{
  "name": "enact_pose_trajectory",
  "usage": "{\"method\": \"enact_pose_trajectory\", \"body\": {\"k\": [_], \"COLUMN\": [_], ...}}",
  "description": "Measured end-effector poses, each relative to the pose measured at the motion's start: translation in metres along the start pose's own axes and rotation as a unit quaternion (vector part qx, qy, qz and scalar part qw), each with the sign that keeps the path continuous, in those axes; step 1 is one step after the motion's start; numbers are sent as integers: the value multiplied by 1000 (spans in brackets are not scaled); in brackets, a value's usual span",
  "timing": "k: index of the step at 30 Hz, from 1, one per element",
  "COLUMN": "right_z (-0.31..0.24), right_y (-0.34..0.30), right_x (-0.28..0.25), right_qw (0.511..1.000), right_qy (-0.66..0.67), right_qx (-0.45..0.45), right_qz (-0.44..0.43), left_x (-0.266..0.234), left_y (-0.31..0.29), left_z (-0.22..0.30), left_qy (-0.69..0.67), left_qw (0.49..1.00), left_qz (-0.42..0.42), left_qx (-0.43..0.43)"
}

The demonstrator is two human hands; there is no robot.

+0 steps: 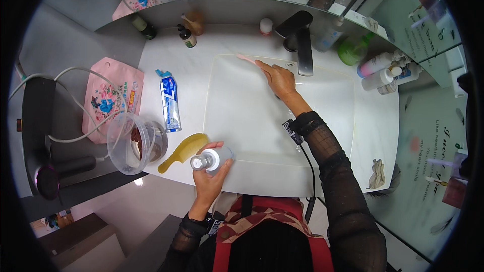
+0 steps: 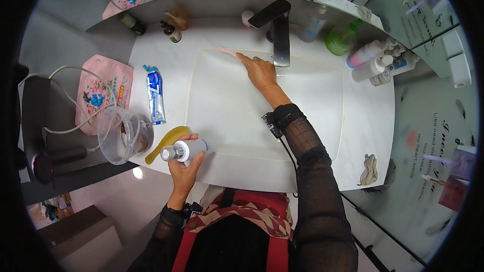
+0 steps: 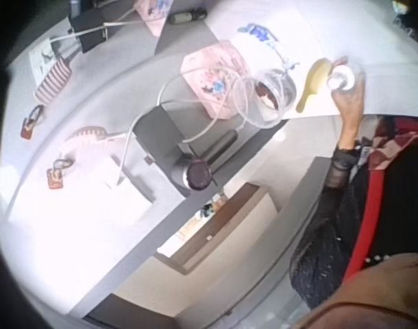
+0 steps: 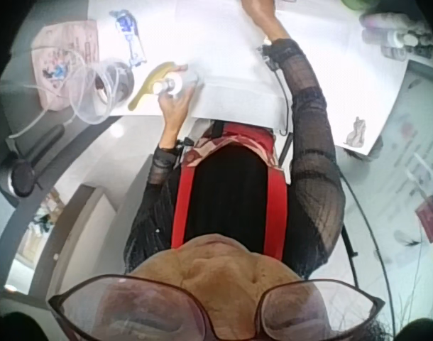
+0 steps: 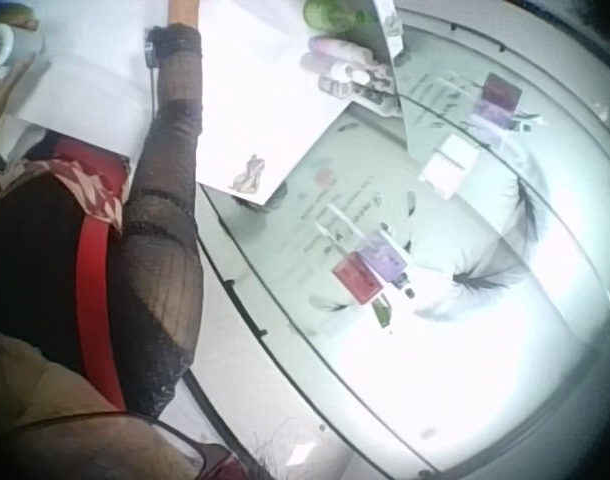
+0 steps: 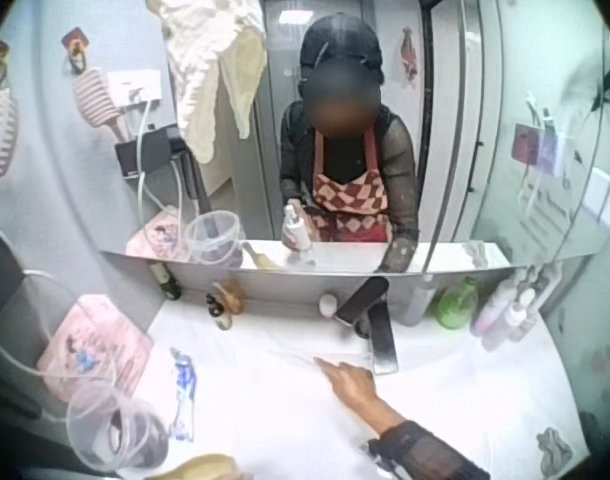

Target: The person cleans a bathroom sink using a cloth and toothbrush. They wipe the sink basin and countertop, rinse the cloth, and scrub the sink with a toothbrush. The person also moves items on the counter and opens a cabinet.

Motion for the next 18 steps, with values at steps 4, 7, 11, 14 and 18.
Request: {"method": "enact_pose_trajectory", "body": {"k": [4,7,11,14,18], "right_z": [24,44,16,-30,-57], "right_y": [-14,-23,-10,10,31], "right_x": [-22,-42,-21,24,50], "right_qw": [995,990,998,997,983], "right_qy": [10,-87,16,34,73], "right_qx": [100,111,55,65,126], "right_qz": [5,-26,21,-20,-110], "left_x": [0,-7,-15,-20,-29], "left_y": [4,6,5,4,1], "left_z": [3,0,-4,-4,-5], "left_qy": [1,-9,-11,-2,-1], "left_qw": [999,998,999,998,998], "left_qz": [1,21,39,43,53], "left_qx": [42,57,28,36,33]}}
Point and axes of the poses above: each hand's wrist, its own y-axis towards the middle knuckle, its own x-axis out of the palm, z = x × y, the point moved 2 cm from there along y, towards the middle knuckle, and after that the axes turned 15 degrees about z, right-handed, at the moved point
